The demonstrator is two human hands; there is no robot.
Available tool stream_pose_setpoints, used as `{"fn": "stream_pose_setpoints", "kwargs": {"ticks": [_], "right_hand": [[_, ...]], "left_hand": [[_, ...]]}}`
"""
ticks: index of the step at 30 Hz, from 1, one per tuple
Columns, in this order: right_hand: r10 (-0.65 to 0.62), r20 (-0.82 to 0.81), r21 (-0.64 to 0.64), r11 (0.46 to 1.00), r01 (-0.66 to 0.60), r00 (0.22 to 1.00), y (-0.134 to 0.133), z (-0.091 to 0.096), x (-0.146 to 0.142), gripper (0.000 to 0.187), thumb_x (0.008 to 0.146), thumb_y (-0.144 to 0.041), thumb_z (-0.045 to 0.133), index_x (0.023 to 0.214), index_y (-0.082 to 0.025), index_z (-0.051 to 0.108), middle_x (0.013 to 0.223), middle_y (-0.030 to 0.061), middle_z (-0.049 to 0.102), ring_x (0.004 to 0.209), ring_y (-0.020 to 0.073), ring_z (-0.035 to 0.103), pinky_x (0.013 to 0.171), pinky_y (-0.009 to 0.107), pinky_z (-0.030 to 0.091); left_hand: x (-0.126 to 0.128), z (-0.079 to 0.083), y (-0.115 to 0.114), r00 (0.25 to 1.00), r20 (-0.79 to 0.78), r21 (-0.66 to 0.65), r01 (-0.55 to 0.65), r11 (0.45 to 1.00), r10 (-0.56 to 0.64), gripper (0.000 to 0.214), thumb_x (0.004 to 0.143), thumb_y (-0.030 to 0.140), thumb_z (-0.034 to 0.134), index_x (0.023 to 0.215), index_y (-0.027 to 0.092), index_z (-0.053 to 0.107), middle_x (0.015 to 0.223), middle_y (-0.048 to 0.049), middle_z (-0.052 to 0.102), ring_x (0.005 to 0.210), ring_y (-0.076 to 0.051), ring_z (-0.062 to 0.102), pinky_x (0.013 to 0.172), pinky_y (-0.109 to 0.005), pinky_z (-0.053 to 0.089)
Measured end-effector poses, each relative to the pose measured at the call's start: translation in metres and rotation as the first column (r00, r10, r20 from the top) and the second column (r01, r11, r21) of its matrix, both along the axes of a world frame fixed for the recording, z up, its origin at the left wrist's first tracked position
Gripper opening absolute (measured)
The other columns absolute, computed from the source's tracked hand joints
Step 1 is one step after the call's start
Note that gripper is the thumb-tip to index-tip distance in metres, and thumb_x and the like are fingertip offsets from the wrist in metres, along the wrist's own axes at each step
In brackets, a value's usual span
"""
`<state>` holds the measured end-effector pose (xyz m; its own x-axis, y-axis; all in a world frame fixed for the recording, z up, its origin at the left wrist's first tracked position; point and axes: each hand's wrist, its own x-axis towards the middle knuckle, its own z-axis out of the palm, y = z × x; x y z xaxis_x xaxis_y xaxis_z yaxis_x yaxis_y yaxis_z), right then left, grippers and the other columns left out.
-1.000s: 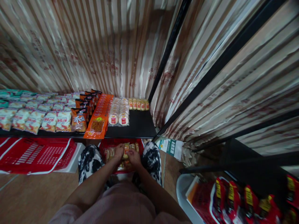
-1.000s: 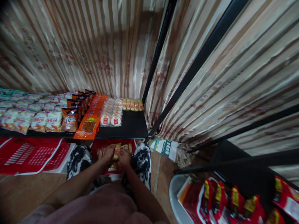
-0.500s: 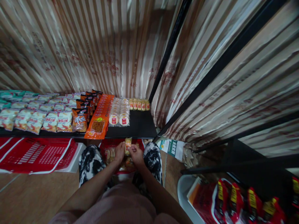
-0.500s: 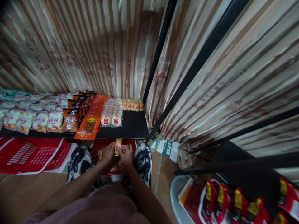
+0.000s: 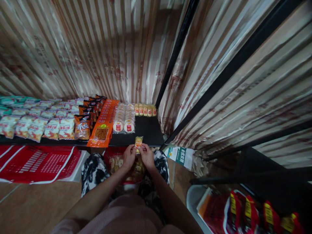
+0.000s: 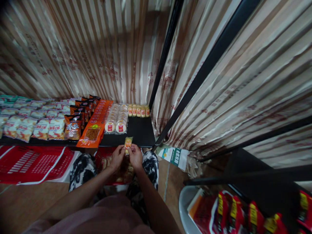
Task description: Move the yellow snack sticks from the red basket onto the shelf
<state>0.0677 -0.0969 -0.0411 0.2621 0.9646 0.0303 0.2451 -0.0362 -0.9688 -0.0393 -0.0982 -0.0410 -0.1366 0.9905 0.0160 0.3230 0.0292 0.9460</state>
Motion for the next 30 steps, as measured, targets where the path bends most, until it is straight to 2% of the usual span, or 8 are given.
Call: {"fn": "stream_pose_setpoints", "kwargs": {"ticks": [7, 11, 15, 22, 30], "right_hand": [[0.028, 0.16, 0.016, 0.999, -0.03, 0.987, 0.012, 0.003, 0.007, 0.028, 0.077, -0.032, 0.053, 0.101, -0.02, 0.061, 0.089, 0.0035, 0.065, 0.072, 0.0129, 0.061, 0.068, 0.025, 0.051], [0.001, 0.305, 0.049, 0.999, -0.017, 0.953, 0.02, 0.01, 0.012, 0.03, 0.078, -0.032, 0.052, 0.103, -0.018, 0.062, 0.094, 0.0063, 0.062, 0.078, 0.0145, 0.059, 0.073, 0.027, 0.049], [-0.038, 0.457, 0.052, 0.999, 0.017, 0.889, 0.029, 0.014, 0.015, 0.032, 0.078, -0.032, 0.052, 0.105, -0.018, 0.063, 0.091, 0.0061, 0.063, 0.08, 0.0166, 0.057, 0.079, 0.03, 0.045], [-0.028, 0.472, 0.012, 1.0, 0.026, 0.881, 0.038, 0.017, 0.016, 0.032, 0.081, -0.03, 0.048, 0.108, -0.019, 0.061, 0.092, 0.0042, 0.061, 0.06, 0.0103, 0.054, 0.065, 0.024, 0.044], [-0.024, 0.47, -0.032, 0.998, 0.045, 0.883, 0.048, 0.01, 0.014, 0.035, 0.082, -0.027, 0.046, 0.113, -0.018, 0.058, 0.105, 0.0078, 0.059, 0.068, 0.0116, 0.06, 0.071, 0.024, 0.046]], "left_hand": [[0.006, 0.006, 0.017, 0.999, -0.03, 0.027, -0.016, 1.0, 0.017, 0.026, 0.083, 0.027, 0.041, 0.095, 0.015, 0.06, 0.095, -0.0077, 0.064, 0.089, -0.017, 0.058, 0.084, -0.031, 0.045], [0.011, 0.014, 0.025, 0.997, -0.072, 0.02, -0.029, 0.999, 0.03, 0.026, 0.083, 0.027, 0.042, 0.096, 0.016, 0.062, 0.092, -0.0076, 0.062, 0.083, -0.015, 0.059, 0.078, -0.029, 0.047], [0.016, 0.015, 0.034, 0.99, -0.139, -0.02, -0.012, 1.0, 0.009, 0.031, 0.085, 0.028, 0.039, 0.102, 0.016, 0.062, 0.091, -0.0075, 0.059, 0.074, -0.014, 0.058, 0.072, -0.028, 0.048], [0.02, 0.007, 0.049, 0.958, -0.286, 0.017, 0.01, 1.0, -0.005, 0.029, 0.085, 0.026, 0.041, 0.102, 0.017, 0.063, 0.092, -0.0079, 0.06, 0.087, -0.018, 0.056, 0.081, -0.031, 0.045], [0.024, 0.005, 0.061, 0.954, -0.301, 0.04, 0.004, 0.999, 0.009, 0.028, 0.083, 0.022, 0.042, 0.099, 0.015, 0.063, 0.093, -0.0089, 0.06, 0.087, -0.018, 0.056, 0.082, -0.031, 0.044]]}}
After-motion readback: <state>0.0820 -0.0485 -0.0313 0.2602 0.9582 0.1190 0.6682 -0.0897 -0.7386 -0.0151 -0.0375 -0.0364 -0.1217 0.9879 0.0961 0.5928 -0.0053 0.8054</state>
